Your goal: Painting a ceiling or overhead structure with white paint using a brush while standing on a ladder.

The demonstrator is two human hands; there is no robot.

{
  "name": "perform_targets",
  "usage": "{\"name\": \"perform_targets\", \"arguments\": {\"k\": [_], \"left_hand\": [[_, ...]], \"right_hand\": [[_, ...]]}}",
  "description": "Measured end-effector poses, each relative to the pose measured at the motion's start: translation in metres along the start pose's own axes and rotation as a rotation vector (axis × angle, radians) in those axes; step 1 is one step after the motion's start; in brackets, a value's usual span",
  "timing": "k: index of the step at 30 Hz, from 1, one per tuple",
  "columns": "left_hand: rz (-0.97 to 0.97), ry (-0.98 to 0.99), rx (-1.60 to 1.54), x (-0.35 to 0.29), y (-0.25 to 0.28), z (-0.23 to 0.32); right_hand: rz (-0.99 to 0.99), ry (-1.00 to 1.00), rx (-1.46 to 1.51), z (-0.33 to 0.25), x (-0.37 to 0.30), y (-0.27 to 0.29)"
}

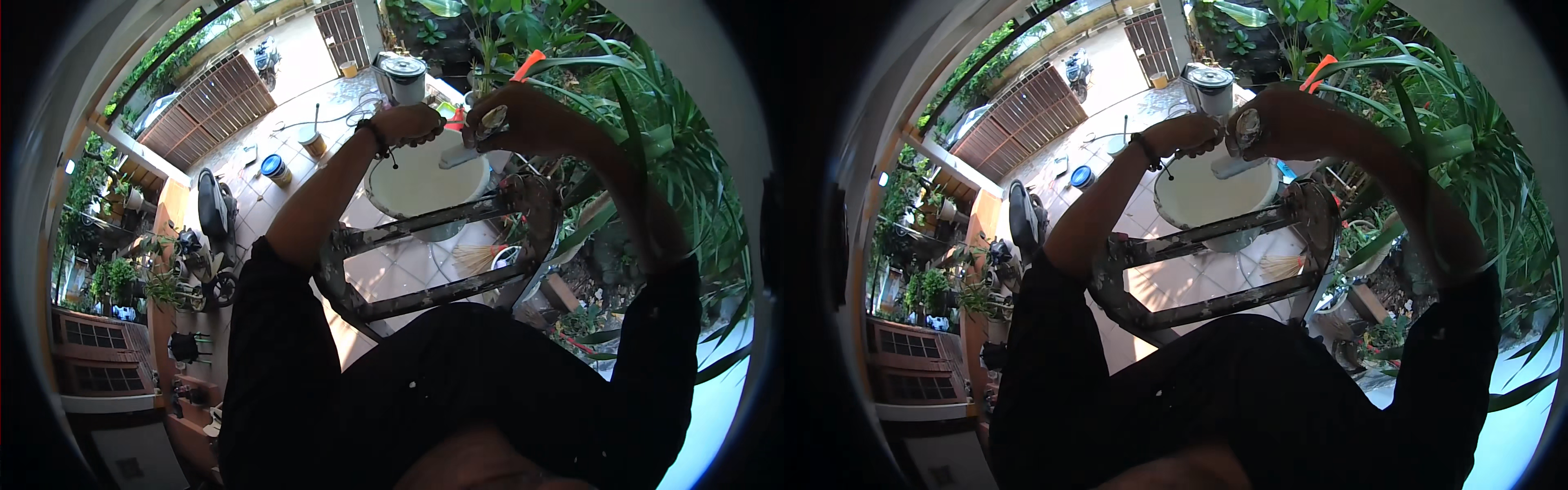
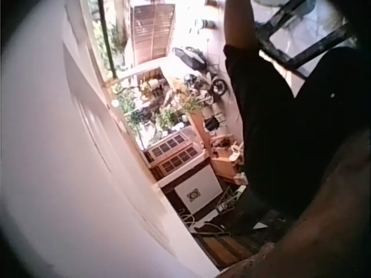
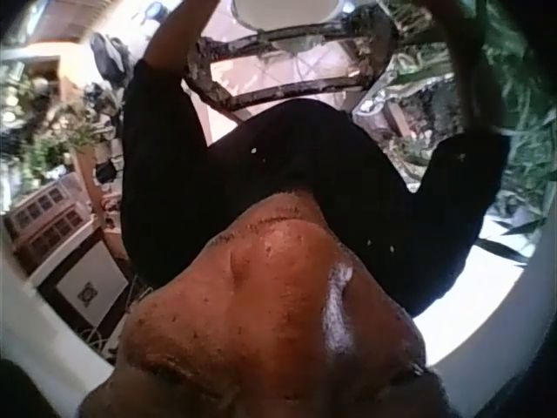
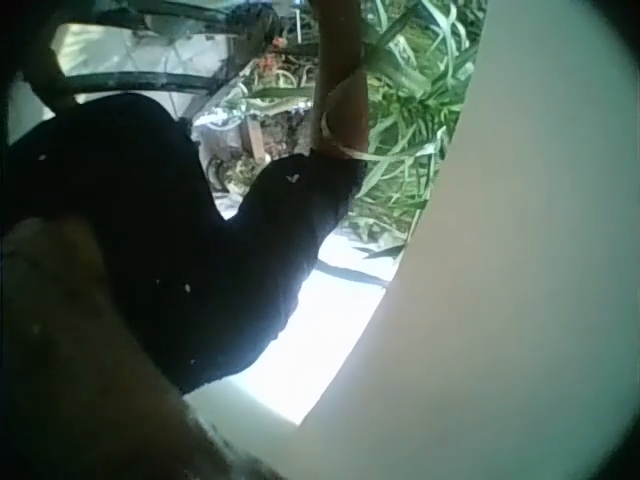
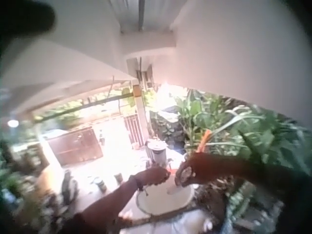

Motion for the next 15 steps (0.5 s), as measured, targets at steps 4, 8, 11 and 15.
{"name": "perform_targets", "arguments": {"k": [4,8,11,15], "left_hand": [[-0.015,0.097,-0.067,-0.012,-0.005,0.01],[0.024,0.092,-0.069,-0.01,-0.003,0.008],[0.026,0.114,-0.103,-0.016,0.002,0.005],[0.045,-0.044,0.076,-0.016,0.006,0.019]], "right_hand": [[-0.262,-0.05,0.031,0.029,0.02,-0.043],[-0.427,-0.008,0.03,0.06,0.041,-0.088],[-0.399,-0.009,0.103,0.066,0.059,-0.108],[-0.31,0.078,0.152,0.112,0.071,-0.16]]}}
Point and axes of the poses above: each hand's wrist, its own x-axis towards the middle knuckle, its own y-axis out of the back of the hand, z = x × y, the point moved 10 cm from there along x, towards the middle knuckle, and after that the axes turned 8 degrees about x, right-handed, at the moved point
